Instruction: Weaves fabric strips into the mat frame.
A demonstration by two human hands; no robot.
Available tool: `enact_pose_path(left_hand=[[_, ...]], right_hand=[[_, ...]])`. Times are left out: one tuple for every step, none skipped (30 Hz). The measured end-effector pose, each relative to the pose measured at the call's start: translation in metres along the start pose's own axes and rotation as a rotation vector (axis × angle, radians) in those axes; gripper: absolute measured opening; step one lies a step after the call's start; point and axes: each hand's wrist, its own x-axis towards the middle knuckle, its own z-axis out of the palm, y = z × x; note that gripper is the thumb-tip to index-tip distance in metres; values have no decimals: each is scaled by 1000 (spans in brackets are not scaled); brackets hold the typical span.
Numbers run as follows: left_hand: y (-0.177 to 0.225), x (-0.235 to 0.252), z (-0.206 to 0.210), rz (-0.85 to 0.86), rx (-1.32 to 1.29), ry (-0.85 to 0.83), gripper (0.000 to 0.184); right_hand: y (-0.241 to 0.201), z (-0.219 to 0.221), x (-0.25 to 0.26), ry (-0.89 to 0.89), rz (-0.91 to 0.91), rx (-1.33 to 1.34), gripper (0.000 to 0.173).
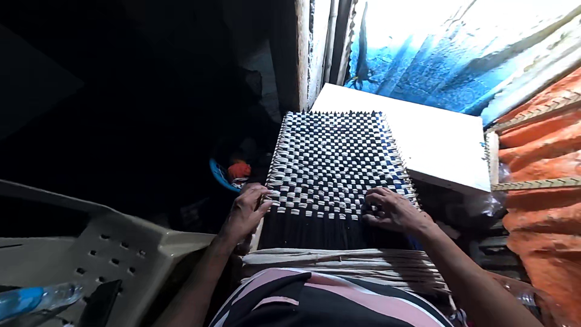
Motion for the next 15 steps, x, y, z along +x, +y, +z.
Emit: enact_pose_path(left_hand=[[-1, -1, 3, 32, 10, 7, 32], [-2, 0, 6, 81, 29, 4, 32], [-3, 1, 8, 136, 45, -10, 32], [-3, 3, 9, 182, 56, -38, 32], [-3, 5, 9, 208, 60, -72, 32], [-3, 6, 9, 212, 59, -103, 32], [-4, 8, 9, 200, 55, -120, 32], [-6, 9, 9, 185, 53, -119, 31], [-8, 10, 8, 175, 55, -94, 29], [-9, 10, 6, 164, 45, -51, 27], [-9, 11, 4, 148, 23, -10, 25], [-9, 11, 3, 127, -4, 17, 24], [-8, 10, 1, 104, -31, 23, 24], [-8, 10, 1, 90, -56, 10, 25], [-9, 9, 2, 90, -65, -15, 28]], right_hand=[[-5, 2, -1, -1, 11, -16, 59], [-11, 7, -1, 5, 11, -38, 62], [-17, 11, 1, 9, -3, -63, 61], [-22, 16, 4, 1, -23, -84, 57], [-24, 20, 8, 0, -51, -111, 50], [-21, 24, 11, 16, -83, -120, 42], [-16, 25, 14, 26, -103, -92, 36], [-11, 24, 17, 18, -103, -43, 33], [-9, 20, 20, 4, -95, 14, 32], [-8, 15, 23, 3, -93, 55, 32], [-11, 10, 25, 8, -93, 67, 36], [-15, 8, 27, 20, -94, 43, 42], [-22, 9, 29, 16, -85, 1, 51], [-30, 11, 31, 0, -76, -37, 61], [-37, 16, 33, -3, -81, -75, 68]])
